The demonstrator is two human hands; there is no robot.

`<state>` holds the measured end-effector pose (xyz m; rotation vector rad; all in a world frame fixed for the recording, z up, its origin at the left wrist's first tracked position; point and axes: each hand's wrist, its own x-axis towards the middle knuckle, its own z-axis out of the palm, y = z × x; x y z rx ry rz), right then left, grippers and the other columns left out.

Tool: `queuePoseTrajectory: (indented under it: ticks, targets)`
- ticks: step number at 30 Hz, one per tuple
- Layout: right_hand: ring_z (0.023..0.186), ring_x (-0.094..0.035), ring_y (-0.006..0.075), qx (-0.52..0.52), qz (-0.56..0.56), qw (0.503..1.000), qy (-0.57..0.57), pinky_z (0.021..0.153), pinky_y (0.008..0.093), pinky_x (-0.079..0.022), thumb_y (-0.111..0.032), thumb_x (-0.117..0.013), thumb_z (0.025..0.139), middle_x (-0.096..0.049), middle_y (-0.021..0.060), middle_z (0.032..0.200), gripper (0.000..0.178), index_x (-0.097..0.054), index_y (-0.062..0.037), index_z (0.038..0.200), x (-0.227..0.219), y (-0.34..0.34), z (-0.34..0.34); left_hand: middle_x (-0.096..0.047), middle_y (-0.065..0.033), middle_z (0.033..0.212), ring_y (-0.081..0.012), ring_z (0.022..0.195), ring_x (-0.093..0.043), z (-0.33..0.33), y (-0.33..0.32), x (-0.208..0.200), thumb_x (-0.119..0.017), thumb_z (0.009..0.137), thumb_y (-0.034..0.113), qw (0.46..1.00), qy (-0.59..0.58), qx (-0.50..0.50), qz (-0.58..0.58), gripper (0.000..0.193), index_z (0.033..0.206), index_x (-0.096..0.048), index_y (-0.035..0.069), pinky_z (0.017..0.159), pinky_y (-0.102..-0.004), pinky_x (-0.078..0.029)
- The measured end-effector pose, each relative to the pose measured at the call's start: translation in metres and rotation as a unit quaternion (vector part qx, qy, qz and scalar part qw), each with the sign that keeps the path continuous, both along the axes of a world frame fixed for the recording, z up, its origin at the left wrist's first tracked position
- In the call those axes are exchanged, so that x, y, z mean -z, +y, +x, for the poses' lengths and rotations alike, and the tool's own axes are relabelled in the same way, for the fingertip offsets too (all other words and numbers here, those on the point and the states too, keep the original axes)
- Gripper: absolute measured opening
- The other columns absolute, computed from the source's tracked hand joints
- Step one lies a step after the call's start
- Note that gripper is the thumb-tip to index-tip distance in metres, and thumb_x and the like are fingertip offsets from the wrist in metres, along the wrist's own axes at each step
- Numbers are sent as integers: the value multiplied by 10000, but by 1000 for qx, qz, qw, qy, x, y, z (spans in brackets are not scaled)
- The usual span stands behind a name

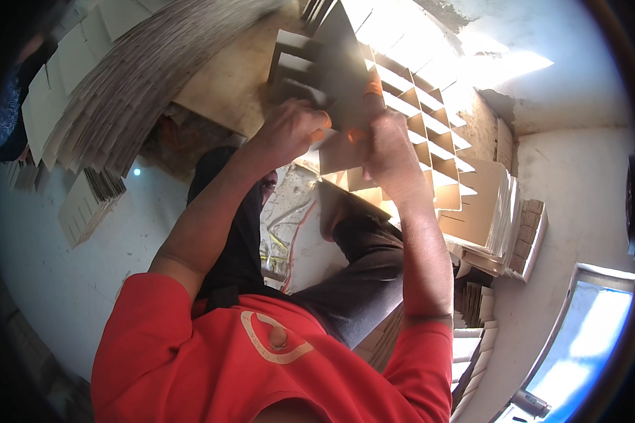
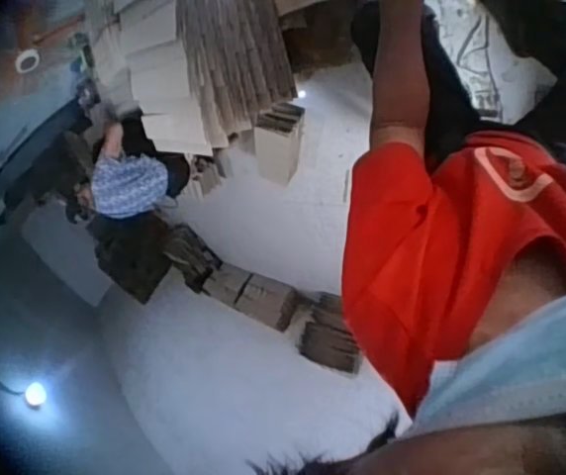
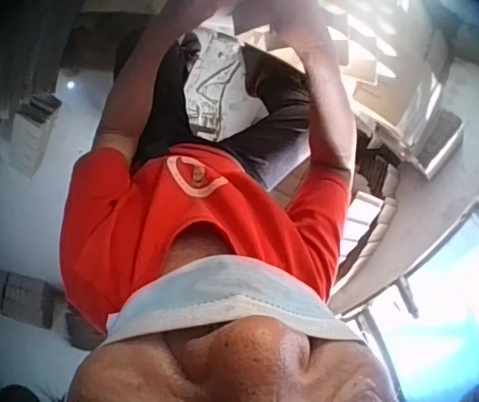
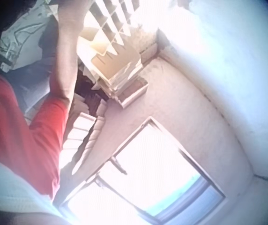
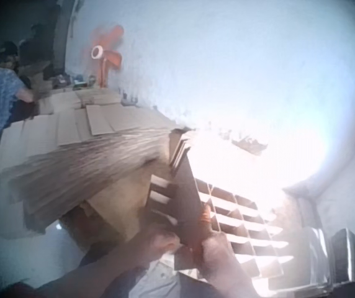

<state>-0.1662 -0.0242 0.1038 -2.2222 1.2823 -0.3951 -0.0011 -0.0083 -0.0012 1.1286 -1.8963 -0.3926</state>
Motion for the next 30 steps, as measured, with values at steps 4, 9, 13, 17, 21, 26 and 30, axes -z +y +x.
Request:
queuePoseTrajectory:
  ticks: [4, 9, 13, 17, 21, 26, 30]
  targets:
    - [683, -623, 306, -11, 1, 1000, 15, 570, 371, -490, 81, -514, 782, -618, 215, 777, 648, -254, 97, 1375, 4, -5, 2, -611, -128, 748, -312, 749, -564, 1, 2, 0, -674, 710, 23, 1000, -6, -10, 3, 106, 807, -636, 4, 696, -414, -452]
    - [773, -649, 391, -14, -8, 987, 162, 658, 436, -523, 40, -536, 766, -629, 255, 794, 759, -124, 154, 1393, 50, 3, 13, -601, -112, 711, -302, 715, -543, -2, 0, 2, -684, 698, 26, 1000, -19, 8, 17, 90, 778, -643, 24, 682, -407, -451]
    - [767, -651, 379, -28, -26, 987, 159, 659, 440, -524, -71, -610, 779, -634, 242, 796, 731, -236, 85, 1388, 59, 3, 7, -615, -94, 720, -286, 712, -543, 0, 3, 3, -711, 671, 40, 999, -35, -12, 0, 117, 766, -644, 29, 691, -395, -455]
    - [723, -671, 290, 40, -131, 982, 133, 655, 404, -534, -232, -715, 784, -654, 145, 698, 453, -566, -29, 1160, 48, -31, -30, -669, -73, 853, -275, 823, -581, 0, 7, -4, -748, 643, 65, 997, -56, -36, -49, 238, 861, -659, 23, 767, -375, -471]
    - [883, -649, 289, 152, -301, 898, 281, 786, 386, -517, -253, -717, 793, -649, 186, 928, 368, -614, 12, 1026, 48, -112, -95, -611, -92, 1159, -297, 1136, -501, -7, 2, -19, -764, 635, 92, 992, -91, -49, -74, 580, 1177, -566, 34, 946, -405, -411]
    - [886, -654, 348, 206, -143, 932, 263, 897, 369, -466, -639, -556, 834, -674, 199, 904, 819, -552, 116, 1151, 60, -141, -142, -462, -123, 1370, -320, 1333, -323, -13, -23, -14, -756, 659, 98, 978, -187, -57, -73, 802, 1373, -397, 40, 1094, -450, -268]
    - [890, -661, 315, 80, 134, 987, -28, 887, 342, -464, -543, -656, 809, -678, 198, 925, 716, -555, 37, 1216, 31, -86, -111, -452, -153, 1379, -339, 1337, -316, -8, -55, -9, -714, 672, 51, 984, -166, -41, -45, 742, 1358, -431, 34, 1096, -444, -267]
